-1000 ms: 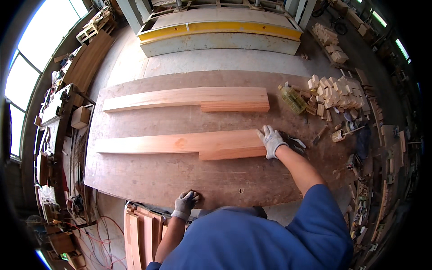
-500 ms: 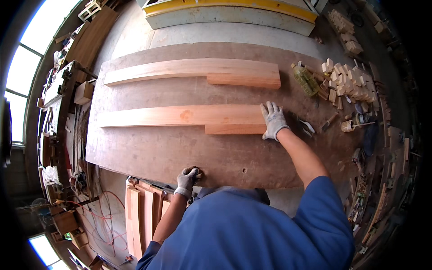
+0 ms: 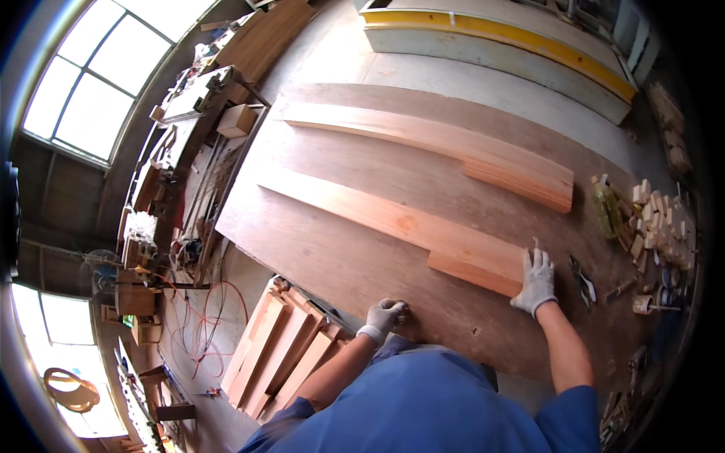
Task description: The person picks up long wooden planks from a stack on the floor and places them one by one onto a large workbench. The person arranges the planks in a neat, parallel row on the table surface.
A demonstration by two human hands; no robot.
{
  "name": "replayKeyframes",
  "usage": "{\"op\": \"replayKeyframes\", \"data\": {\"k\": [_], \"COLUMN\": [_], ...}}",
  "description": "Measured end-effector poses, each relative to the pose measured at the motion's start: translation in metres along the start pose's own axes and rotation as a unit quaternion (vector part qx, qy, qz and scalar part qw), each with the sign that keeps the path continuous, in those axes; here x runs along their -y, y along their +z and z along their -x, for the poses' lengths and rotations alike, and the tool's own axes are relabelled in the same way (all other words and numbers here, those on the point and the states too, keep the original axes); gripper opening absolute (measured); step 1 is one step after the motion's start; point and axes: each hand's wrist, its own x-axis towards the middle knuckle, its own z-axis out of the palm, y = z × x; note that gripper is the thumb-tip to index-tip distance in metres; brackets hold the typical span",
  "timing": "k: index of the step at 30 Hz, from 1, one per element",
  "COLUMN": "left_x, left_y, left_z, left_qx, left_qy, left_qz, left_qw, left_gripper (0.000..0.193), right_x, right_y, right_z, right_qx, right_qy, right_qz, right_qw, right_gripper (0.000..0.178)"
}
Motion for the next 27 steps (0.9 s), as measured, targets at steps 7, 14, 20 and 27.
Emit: {"op": "replayKeyframes", "data": {"k": [7,14,20,27], "left_x": [-0.012,-0.008,-0.015,-0.016], "left_y": [0.0,0.005,0.006,0.005], "left_z": [0.004,-0.004,0.006,0.002], "left_qx": [0.007,0.003,-0.004,-0.007], "left_qy": [-0.035,-0.005,0.022,0.029], "left_qz": [-0.009,-0.051,-0.047,-0.09], "left_qw": [0.999,0.999,0.999,0.996], "left_gripper": [0.018,0.017,0.017,0.021], "right_x": [-0.01,-0.066,-0.049,-0.05], "right_y": [-0.041,-0.068,-0.051,-0.02], "right_z": [0.006,-0.041,-0.062,-0.117], "right_qx": [0.18,0.189,-0.05,-0.106], "right_qy": [-0.095,-0.024,0.02,-0.036], "right_qz": [-0.085,-0.35,-0.254,-0.184], "right_qw": [0.975,0.917,0.966,0.977], "right_gripper": [0.134,0.075,0.069,0.072]}}
